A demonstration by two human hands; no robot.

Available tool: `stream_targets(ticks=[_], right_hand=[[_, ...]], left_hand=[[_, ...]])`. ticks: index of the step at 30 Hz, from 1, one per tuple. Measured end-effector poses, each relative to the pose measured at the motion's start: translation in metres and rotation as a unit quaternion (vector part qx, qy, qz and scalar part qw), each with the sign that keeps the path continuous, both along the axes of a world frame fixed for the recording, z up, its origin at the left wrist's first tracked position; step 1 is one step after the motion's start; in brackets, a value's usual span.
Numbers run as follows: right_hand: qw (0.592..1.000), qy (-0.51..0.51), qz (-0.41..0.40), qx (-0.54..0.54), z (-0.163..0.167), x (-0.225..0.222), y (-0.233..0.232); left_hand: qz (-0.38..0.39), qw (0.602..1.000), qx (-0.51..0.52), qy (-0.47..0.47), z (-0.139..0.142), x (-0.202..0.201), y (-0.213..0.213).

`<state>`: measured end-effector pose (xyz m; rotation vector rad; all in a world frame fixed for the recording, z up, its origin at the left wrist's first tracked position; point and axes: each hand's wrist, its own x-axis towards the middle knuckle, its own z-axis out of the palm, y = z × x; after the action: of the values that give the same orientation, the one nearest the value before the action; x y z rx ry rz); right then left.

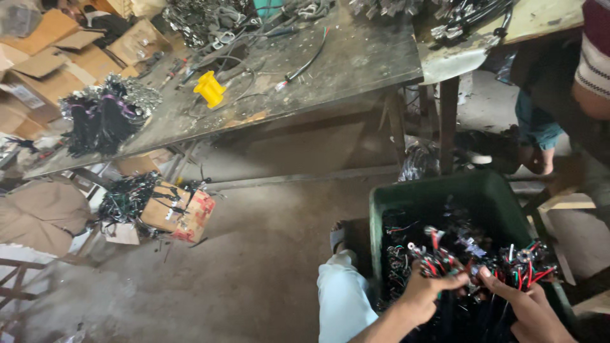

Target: The person sits on the floor with a green tub of wire harnesses on their lap, gathering handfuls of cables with connectors and aligning them into bundles. They occasionally reach to the workbench for more harnesses and set completed bundles aside.

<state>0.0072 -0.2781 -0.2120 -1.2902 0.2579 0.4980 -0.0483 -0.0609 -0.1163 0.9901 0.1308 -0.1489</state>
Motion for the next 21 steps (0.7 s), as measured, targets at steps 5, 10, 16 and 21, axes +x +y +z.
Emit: stream_targets(ticks=[5,10,16,21], right_hand=[[0.998,-0.045,0.028,-0.015,-0.011,0.0,0.006],[0.986,0.086,0.016,-0.144,0.008,0.015,0.018],[0.992,0.125,-0.009,-0.012,0.04,0.019,0.032],[0.982,0.146,-0.099,0.067,0.06,-0.007,0.013]], left_hand=[[-0.042,0.998,-0.026,-0.048,-0.014,-0.007,-0.014],[-0.051,0.996,0.038,-0.064,-0.04,-0.004,-0.016],[0.06,0.993,0.088,-0.042,-0.058,0.006,-0.019],[0.032,0.995,-0.043,-0.08,-0.056,0.015,-0.001]])
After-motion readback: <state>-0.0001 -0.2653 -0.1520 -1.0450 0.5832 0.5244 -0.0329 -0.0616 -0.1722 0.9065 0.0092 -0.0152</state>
